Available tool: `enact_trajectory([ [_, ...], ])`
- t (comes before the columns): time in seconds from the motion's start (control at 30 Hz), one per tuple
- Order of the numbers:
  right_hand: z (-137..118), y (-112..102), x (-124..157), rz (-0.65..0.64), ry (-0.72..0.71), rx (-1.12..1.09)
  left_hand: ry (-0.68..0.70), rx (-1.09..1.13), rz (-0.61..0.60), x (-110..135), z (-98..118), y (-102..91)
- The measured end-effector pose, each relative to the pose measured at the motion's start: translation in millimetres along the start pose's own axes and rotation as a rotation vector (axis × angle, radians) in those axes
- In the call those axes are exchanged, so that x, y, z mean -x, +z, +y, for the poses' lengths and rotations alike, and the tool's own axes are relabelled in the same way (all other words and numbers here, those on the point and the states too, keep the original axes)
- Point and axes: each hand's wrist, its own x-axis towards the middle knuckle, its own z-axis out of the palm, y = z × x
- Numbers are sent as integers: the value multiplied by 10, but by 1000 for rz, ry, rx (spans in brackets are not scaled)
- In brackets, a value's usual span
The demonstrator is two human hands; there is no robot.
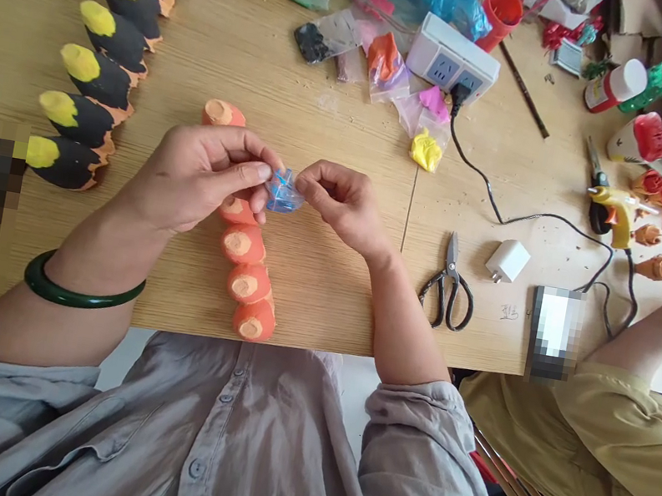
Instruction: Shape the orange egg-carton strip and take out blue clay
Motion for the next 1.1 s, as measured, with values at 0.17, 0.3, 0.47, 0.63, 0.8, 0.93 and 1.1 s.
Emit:
enact_trajectory([
  [0.17, -5, 37, 7, 8, 39, -10, 33, -3, 49, -7, -20, -13],
  [0.3, 36, 32, -3, 144, 88, -84, 31, 17, 56, -14, -46, -15],
  [0.47, 117, -66, -23, 406, 27, -80, 42, 43, 139, -11, -98, 1],
  [0.63, 111, 26, 25, 487, -231, -22, 35, 59, 163, -4, -101, 48],
  [0.8, 42, 172, 97, 551, -407, 190, -1, 162, 217, 18, 14, 150],
  [0.93, 1, 208, 122, 507, -497, 358, -33, 213, 255, 29, 94, 212],
  [1.1, 7, 280, 136, 462, -536, 440, -23, 241, 231, 44, 101, 231],
])
